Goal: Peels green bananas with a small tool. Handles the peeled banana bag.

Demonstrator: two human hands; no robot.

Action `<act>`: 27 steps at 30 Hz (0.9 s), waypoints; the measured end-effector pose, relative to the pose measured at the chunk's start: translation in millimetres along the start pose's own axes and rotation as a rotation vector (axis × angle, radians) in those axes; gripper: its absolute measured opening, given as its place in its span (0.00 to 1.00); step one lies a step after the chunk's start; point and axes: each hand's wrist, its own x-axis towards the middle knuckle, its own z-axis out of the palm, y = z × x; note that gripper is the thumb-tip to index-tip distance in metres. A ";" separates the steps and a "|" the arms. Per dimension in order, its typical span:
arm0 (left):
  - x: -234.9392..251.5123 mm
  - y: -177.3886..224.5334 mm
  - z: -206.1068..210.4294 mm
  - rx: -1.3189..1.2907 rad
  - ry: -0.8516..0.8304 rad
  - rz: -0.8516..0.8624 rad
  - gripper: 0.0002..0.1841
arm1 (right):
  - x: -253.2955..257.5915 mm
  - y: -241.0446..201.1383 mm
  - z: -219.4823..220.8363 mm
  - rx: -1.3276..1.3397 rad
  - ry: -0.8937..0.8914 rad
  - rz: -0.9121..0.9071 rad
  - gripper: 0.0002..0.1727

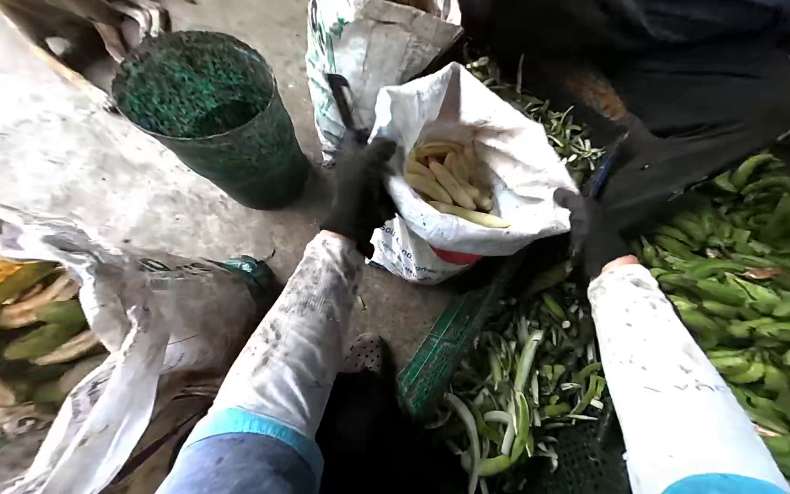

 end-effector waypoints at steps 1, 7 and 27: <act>3.8 -0.5 -5.0 -0.084 0.017 0.010 0.15 | 1.4 -0.8 1.0 0.219 0.068 -0.022 0.25; 2.4 17.7 -70.7 -0.049 -0.005 0.418 0.09 | -41.1 -108.4 86.1 0.656 -0.125 -0.425 0.12; 14.4 47.0 -54.1 0.047 -0.163 0.438 0.09 | 21.3 -106.8 50.4 0.994 0.115 -0.308 0.16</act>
